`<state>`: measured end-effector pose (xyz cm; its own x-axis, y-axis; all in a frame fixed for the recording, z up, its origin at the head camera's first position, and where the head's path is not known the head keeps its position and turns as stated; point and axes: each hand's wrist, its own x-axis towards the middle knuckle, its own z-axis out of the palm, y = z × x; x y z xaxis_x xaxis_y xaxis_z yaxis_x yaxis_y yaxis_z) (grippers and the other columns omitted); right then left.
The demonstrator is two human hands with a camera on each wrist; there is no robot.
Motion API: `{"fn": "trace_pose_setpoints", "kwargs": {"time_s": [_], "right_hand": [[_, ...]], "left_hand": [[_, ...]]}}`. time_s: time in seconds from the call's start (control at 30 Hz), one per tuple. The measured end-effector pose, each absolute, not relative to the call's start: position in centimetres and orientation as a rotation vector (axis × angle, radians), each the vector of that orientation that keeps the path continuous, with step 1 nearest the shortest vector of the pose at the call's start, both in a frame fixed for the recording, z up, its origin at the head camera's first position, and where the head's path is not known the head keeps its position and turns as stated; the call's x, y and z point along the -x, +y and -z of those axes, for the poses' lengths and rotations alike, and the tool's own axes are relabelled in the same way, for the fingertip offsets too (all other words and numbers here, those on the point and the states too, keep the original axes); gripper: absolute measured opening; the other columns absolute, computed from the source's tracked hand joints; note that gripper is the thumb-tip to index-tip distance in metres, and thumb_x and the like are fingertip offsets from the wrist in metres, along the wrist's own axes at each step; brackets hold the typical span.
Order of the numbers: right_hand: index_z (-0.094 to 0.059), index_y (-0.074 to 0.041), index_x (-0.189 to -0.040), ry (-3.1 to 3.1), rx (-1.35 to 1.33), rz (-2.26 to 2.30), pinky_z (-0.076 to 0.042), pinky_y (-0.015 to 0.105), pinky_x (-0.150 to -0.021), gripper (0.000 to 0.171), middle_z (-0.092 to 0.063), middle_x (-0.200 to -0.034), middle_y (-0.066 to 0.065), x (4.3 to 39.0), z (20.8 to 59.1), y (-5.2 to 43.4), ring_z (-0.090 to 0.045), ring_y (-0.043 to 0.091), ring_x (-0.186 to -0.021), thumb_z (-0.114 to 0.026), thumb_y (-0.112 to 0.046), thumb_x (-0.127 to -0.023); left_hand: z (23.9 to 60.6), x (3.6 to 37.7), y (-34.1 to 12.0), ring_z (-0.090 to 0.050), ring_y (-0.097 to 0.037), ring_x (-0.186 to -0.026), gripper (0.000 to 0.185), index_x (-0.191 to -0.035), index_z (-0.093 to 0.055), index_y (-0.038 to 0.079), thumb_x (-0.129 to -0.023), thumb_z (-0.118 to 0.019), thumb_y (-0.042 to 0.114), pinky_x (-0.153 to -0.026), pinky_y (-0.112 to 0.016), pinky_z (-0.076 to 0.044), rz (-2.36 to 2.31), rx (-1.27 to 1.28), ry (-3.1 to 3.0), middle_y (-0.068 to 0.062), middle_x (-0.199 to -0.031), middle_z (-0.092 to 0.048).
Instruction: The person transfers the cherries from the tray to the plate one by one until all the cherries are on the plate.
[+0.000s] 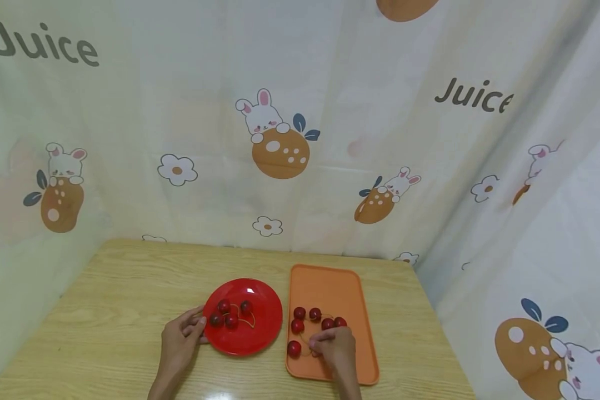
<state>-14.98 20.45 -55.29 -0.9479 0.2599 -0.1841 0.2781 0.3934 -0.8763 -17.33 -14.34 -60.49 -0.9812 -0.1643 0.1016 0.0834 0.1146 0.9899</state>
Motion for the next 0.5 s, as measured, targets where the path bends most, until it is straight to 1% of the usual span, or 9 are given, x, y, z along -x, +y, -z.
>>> {"fn": "trace_pose_setpoints", "kwargs": {"time_s": [0.17, 0.37, 0.5], "right_hand": [[-0.082, 0.007, -0.086, 2.552, -0.453, 1.739, -0.068, 0.026, -0.056, 0.006, -0.081, -0.078, 0.015, 14.84, 54.95, 20.65, -0.075, 0.016, -0.061, -0.084, 0.013, -0.085], [-0.081, 0.012, -0.091, 2.483, -0.447, 1.808, -0.066, 0.021, -0.055, 0.008, -0.08, -0.075, 0.012, 14.98, 54.93, 20.69, -0.074, 0.013, -0.06, -0.082, 0.017, -0.085], [-0.081, 0.011, -0.093, 2.493, -0.422, 1.788, -0.064, 0.019, -0.054, 0.007, -0.081, -0.077, 0.014, 14.91, 54.58, 20.74, -0.075, 0.014, -0.062, -0.082, 0.014, -0.087]], "left_hand": [[60.59, 17.43, -14.43, -0.075, -0.009, -0.063, 0.035, -0.14, -0.067, -0.01, -0.105, -0.066, -0.005, -0.063, -0.028, -0.072, 1.982, -0.079, -2.193, -0.032, -0.109, -0.076], [60.66, 17.53, -14.48, -0.075, -0.008, -0.063, 0.036, -0.14, -0.067, -0.009, -0.105, -0.066, -0.005, -0.063, -0.028, -0.072, 1.981, -0.08, -2.194, -0.032, -0.11, -0.076], [60.65, 17.45, -14.47, -0.076, -0.009, -0.065, 0.036, -0.141, -0.067, -0.009, -0.105, -0.066, -0.005, -0.064, -0.029, -0.072, 1.986, -0.086, -2.197, -0.032, -0.111, -0.076]]}}
